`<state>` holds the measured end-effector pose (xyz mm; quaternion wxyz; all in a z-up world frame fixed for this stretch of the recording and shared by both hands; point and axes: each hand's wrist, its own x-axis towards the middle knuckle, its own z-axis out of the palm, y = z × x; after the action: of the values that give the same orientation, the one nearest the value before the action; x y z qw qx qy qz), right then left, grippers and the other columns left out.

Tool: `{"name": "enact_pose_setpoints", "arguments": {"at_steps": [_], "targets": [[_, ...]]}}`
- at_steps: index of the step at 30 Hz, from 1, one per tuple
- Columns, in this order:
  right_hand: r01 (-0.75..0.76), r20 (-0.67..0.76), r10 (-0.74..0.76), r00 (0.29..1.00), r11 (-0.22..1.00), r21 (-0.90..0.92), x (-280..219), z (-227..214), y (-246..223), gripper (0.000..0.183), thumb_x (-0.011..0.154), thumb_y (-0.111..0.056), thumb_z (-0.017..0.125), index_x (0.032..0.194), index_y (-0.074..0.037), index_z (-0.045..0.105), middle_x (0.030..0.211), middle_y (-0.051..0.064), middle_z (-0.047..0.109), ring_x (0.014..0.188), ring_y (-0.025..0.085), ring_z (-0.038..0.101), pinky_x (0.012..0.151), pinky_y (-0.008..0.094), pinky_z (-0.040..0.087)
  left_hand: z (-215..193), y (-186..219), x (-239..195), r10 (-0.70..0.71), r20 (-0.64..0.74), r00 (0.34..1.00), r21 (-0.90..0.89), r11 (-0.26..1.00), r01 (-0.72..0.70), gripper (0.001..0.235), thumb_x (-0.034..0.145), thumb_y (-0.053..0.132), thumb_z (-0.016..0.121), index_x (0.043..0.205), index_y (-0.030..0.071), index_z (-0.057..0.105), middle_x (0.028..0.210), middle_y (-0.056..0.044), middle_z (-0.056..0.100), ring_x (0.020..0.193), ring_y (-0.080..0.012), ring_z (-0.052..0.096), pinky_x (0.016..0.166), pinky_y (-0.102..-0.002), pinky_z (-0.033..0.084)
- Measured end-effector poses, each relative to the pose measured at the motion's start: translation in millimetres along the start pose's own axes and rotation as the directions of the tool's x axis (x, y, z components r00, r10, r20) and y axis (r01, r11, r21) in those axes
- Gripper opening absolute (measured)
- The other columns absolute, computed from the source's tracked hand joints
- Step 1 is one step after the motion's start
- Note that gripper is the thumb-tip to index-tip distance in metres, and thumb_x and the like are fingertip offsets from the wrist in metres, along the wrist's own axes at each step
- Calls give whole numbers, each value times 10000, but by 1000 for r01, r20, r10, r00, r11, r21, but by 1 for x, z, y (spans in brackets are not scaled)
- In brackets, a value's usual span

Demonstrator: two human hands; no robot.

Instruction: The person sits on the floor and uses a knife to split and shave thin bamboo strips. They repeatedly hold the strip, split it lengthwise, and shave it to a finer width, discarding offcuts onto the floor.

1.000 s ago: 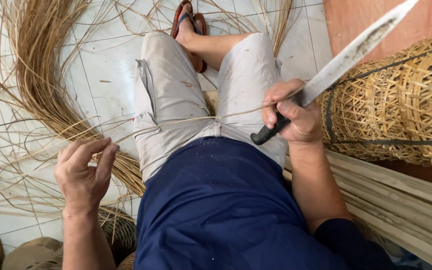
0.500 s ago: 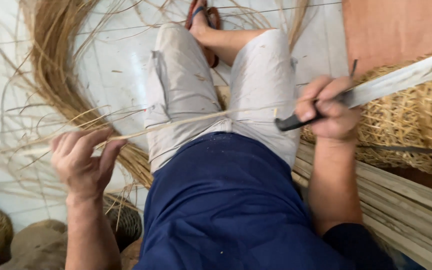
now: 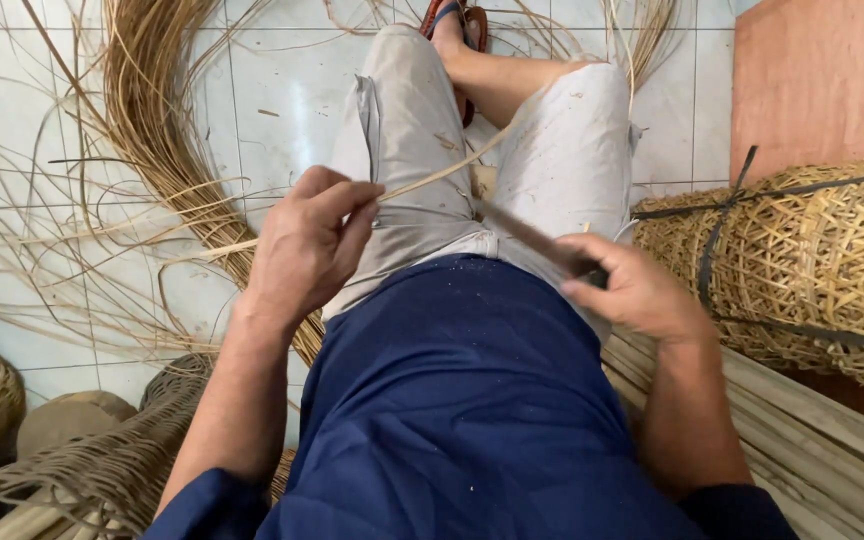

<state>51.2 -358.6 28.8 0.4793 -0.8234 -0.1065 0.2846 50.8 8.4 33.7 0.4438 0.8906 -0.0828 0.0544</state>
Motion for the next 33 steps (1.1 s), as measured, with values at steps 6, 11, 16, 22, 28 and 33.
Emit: {"name": "enact_pose_setpoints", "arguments": {"at_steps": [6, 11, 16, 22, 28, 33], "targets": [[134, -25, -164, 986, 878, -460, 17, 32, 2, 369, 971, -267, 698, 1297, -95, 705, 1033, 212, 729, 974, 459, 690, 837, 532, 545, 21, 22, 17, 91, 162, 983, 155, 981, -116, 179, 921, 194, 708, 1099, 172, 715, 881, -133, 643, 726, -448, 684, 614, -554, 579], [285, -152, -466, 872, 733, -617, 14, 29, -23, 255, 931, -347, 750, 1140, -205, 777, 995, -3, 698, 945, 257, 648, 863, 406, 513, 35, 47, 20, 201, 268, 942, 176, 951, -253, 88, 957, 209, 619, 957, 134, 665, 813, -120, 640, 703, -430, 698, 574, -532, 574], [400, -168, -636, 753, 646, -650, 27, 34, -60, 323, 991, -241, 708, 1291, -122, 727, 1099, 38, 702, 1073, 278, 672, 1028, 442, 444, 36, 61, 29, 341, 281, 897, 51, 928, -369, 81, 896, 232, 717, 913, 165, 675, 809, -48, 622, 703, -338, 722, 579, -429, 590], [325, -82, -323, 943, 945, 18, 20, 14, -61, 145, 942, -148, 736, 1076, -122, 785, 572, -46, 619, 583, 43, 601, 554, 222, 508, -3, 51, 29, 278, 268, 922, -72, 960, -269, 126, 955, 288, 758, 960, 168, 722, 824, -74, 650, 748, -355, 714, 630, -440, 581], [292, 39, -317, 948, 909, 296, 11, 3, -60, 249, 989, -124, 555, 1069, 37, 728, 579, -2, 534, 551, 78, 449, 511, 242, 448, -24, 27, 20, 146, 278, 949, -200, 975, -92, 142, 892, 190, 826, 1020, 134, 800, 803, -102, 670, 658, -259, 674, 620, -359, 553], [297, 80, -325, 942, 923, 246, 17, -5, -51, 211, 985, -120, 583, 1021, 14, 741, 604, 4, 600, 577, 74, 480, 540, 237, 449, -34, 3, 18, 122, 236, 964, -155, 984, -86, 145, 898, 203, 854, 1017, 128, 822, 801, -101, 681, 705, -255, 668, 677, -352, 540]]}}
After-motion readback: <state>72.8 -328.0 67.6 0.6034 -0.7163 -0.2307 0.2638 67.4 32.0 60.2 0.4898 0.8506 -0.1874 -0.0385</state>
